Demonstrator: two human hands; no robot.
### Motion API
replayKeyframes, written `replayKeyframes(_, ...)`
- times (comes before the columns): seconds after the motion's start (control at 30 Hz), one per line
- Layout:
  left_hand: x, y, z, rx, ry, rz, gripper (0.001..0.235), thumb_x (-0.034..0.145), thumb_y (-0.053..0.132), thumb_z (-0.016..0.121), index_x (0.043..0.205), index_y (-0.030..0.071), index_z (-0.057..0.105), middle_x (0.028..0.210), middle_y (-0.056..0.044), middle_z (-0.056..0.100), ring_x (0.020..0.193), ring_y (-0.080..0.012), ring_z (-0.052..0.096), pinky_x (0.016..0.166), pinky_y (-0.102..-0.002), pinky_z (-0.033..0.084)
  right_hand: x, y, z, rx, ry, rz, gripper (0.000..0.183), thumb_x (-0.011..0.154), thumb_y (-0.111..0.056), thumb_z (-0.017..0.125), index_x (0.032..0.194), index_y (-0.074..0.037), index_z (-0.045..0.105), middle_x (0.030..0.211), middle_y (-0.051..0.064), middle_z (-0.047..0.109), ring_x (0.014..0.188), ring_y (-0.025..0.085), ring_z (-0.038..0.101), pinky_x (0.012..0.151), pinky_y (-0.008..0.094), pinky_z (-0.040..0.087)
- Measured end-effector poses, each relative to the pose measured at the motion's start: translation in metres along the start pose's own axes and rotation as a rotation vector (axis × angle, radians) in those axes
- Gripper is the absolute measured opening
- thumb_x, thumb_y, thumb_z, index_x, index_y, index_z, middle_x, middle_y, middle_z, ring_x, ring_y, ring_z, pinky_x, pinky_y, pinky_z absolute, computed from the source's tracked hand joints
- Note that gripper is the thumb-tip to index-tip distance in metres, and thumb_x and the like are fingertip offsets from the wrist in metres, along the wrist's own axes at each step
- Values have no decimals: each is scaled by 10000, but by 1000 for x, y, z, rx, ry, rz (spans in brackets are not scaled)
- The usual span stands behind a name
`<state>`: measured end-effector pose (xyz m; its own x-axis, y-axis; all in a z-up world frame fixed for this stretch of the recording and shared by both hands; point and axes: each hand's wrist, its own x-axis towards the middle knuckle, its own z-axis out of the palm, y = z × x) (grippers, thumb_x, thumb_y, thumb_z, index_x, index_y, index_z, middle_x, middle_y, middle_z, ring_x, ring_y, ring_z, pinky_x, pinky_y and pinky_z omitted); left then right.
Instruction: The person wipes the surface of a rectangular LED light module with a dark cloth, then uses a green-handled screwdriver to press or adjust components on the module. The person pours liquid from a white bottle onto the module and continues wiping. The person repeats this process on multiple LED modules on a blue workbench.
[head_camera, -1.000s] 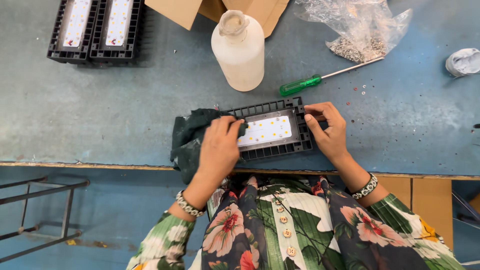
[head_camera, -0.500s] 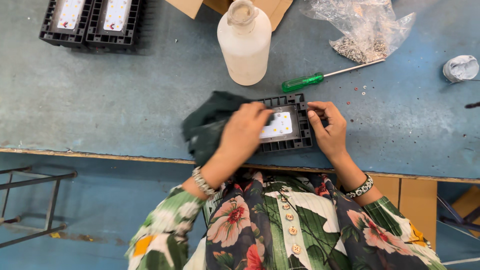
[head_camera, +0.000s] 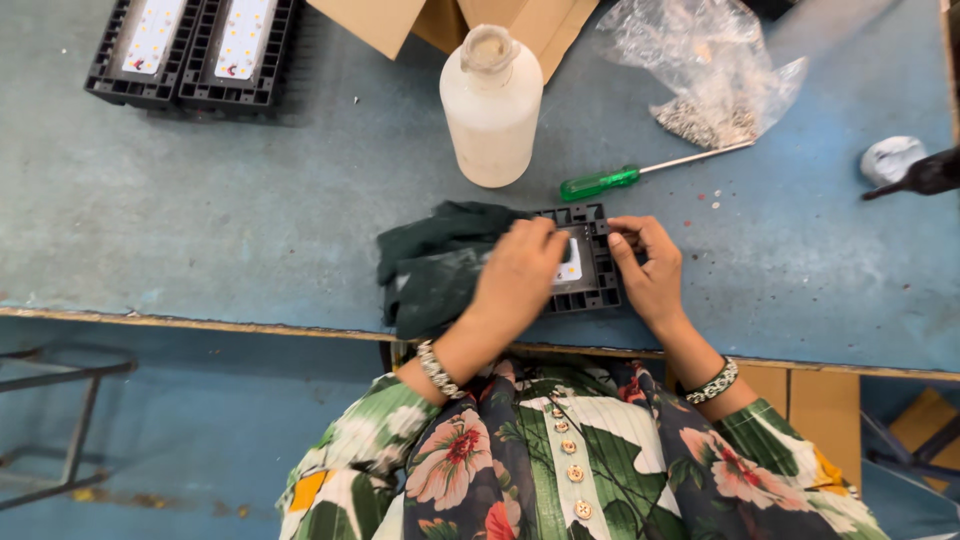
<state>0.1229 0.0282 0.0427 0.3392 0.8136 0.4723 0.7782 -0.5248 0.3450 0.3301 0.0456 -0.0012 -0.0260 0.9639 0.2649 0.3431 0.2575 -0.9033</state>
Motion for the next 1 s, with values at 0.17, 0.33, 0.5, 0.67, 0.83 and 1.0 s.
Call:
replayKeyframes(0.17,15,11,17,9,-44,43,235,862,94,629,1090,50,666,1071,-81,600,1037,-257,601,861,-366,511,-3,0,0,-21,7,15,175,1032,-111,655,1170,-12,697,971,18,679,820,64,602,777,231,516)
replayKeyframes(0.33,-7,-20,-29,96,-30,72,282,816,112,624,1086,120,704,1063,-38,621,996,-234,583,809,-408,426,-2,2,-3,-60,9,-20,174,1026,-117,662,1160,-11,698,990,30,678,847,76,614,786,237,517)
replayKeyframes(0.5,-38,-66,-99,468,-151,-12,104,852,185,623,919,166,700,981,-18,600,982,-229,574,844,-419,400,-7,9,-6,38,-50,-13,197,1049,-129,681,1199,-2,663,1036,48,671,924,89,624,853,238,519)
replayKeyframes(0.67,-48,-78,-121,508,-155,26,109,849,155,615,914,145,702,999,-25,589,988,-226,549,840,-395,395,-4,6,-3,-49,-91,-42,211,1047,-107,689,1224,4,661,1065,58,701,960,119,671,893,263,543)
replayKeyframes(0.83,-49,-75,-109,473,-130,-10,154,853,144,613,968,101,705,1037,-54,585,1010,-239,536,825,-389,390,-5,1,-5,-58,-132,-86,346,1005,-139,720,1311,-2,634,1141,99,667,984,158,674,903,283,550)
replayKeyframes(1.0,-78,-40,-117,411,-171,-79,248,856,145,613,1073,91,720,1040,-67,575,987,-244,534,805,-388,386,-5,-3,-1,-158,-166,-96,511,944,-170,740,1397,2,578,1223,137,644,1011,204,633,914,328,513)
